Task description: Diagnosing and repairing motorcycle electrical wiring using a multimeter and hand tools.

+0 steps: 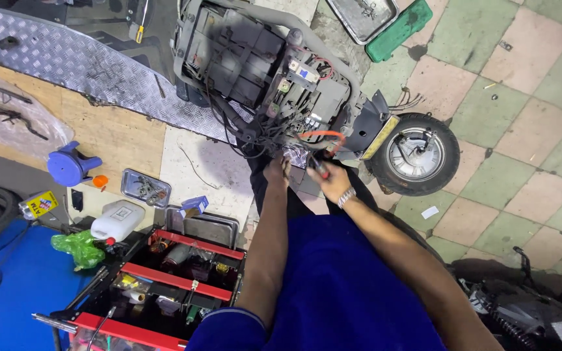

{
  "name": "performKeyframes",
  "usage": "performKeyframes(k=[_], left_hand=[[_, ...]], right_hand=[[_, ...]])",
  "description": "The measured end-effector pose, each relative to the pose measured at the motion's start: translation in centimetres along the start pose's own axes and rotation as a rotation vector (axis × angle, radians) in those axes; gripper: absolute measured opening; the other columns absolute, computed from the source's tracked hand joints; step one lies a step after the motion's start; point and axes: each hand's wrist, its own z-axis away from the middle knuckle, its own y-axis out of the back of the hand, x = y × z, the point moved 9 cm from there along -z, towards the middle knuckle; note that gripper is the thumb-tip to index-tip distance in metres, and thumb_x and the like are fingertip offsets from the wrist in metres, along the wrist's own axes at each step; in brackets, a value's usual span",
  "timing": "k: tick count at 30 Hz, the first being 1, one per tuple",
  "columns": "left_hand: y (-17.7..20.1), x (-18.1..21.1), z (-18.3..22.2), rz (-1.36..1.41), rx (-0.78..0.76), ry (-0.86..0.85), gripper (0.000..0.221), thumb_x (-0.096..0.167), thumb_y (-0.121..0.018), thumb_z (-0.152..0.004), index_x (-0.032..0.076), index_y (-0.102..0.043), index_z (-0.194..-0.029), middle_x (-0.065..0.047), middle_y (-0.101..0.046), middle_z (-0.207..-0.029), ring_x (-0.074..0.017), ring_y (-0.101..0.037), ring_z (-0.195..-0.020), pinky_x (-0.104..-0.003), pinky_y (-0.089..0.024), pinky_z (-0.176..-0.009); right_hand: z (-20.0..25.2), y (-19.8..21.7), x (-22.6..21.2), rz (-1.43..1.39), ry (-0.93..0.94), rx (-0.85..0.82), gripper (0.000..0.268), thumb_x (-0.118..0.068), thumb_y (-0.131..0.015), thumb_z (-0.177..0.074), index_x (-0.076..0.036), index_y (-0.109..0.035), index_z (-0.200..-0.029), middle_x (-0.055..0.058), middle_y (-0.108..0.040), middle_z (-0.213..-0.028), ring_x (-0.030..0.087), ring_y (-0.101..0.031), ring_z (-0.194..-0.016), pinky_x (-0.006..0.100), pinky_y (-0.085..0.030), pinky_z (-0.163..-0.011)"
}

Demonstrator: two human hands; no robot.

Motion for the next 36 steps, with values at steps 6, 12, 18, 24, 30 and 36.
performKeyframes(k=[6, 12, 18, 24, 30, 36], left_hand=[[-0.3, 10.9, 13.1, -0.61, 0.342, -0.724, 0.051, 0.03, -0.074, -0.091, 0.016, -0.056, -0.136, -0.012, -0.066, -0.126, -0.0331, -0.062, -0.123, -0.051, -0.051, -0.105], [-10.1, 10.0, 24.0, -0.958, 0.079, -1.279, 0.015, 0.015, -0.073, -0.083, 0.018, -0.071, -0.097, -0.008, -0.075, -0.089, -0.0372, -0.073, -0.086, -0.05, -0.06, -0.072], [-12.8, 1.5, 9.9, -1.723, -0.159, -0.486, 0.044, 0.05, -0.044, -0.092, 0.018, -0.073, -0.103, -0.007, -0.077, -0.096, -0.0305, -0.074, -0.102, -0.048, -0.058, -0.089], [-14.1, -0.8, 12.7, -0.681, -0.483, -0.147, 0.035, 0.036, -0.073, -0.094, 0.007, -0.068, -0.113, -0.014, -0.076, -0.09, -0.0264, -0.077, -0.075, -0.028, -0.054, -0.045], [-15.0, 0.4, 15.2, -0.594, -0.453, -0.164, 0.035, 0.021, -0.077, -0.09, -0.002, -0.071, -0.115, -0.013, -0.067, -0.087, -0.0208, -0.073, -0.066, -0.021, -0.046, -0.045], [-15.2, 1.9, 17.3, -0.567, -0.435, -0.173, 0.031, 0.018, -0.078, -0.089, -0.001, -0.072, -0.112, -0.014, -0.065, -0.088, -0.0208, -0.072, -0.064, -0.021, -0.044, -0.044]], right_hand=[[5.0, 5.9, -2.0, 0.197, -0.123, 0.007, 0.042, -0.046, -0.075, -0.092, -0.006, -0.072, -0.106, 0.025, -0.073, -0.088, 0.047, -0.07, -0.097, 0.052, -0.054, -0.087], [3.8, 8.7, -3.1, 0.467, -0.2, -0.152, 0.056, -0.039, -0.066, -0.089, -0.023, -0.051, -0.14, 0.024, -0.071, -0.117, 0.049, -0.064, -0.115, 0.06, -0.048, -0.103], [3.1, 7.1, -4.4, 0.631, -0.18, -0.142, 0.057, -0.041, -0.064, -0.089, -0.026, -0.053, -0.143, 0.017, -0.074, -0.114, 0.041, -0.069, -0.112, 0.053, -0.053, -0.101], [2.0, 6.4, -1.4, 0.635, -0.184, -0.071, 0.057, -0.045, -0.064, -0.09, -0.024, -0.056, -0.142, 0.018, -0.074, -0.113, 0.04, -0.068, -0.113, 0.052, -0.053, -0.099], [1.4, 6.2, -0.9, 0.607, -0.186, -0.067, 0.056, -0.042, -0.065, -0.09, -0.027, -0.058, -0.143, 0.016, -0.073, -0.116, 0.04, -0.068, -0.114, 0.05, -0.053, -0.1], [1.2, 6.2, -1.1, 0.584, -0.181, -0.048, 0.053, -0.04, -0.065, -0.09, -0.026, -0.061, -0.141, 0.015, -0.074, -0.114, 0.04, -0.068, -0.112, 0.051, -0.054, -0.098]])
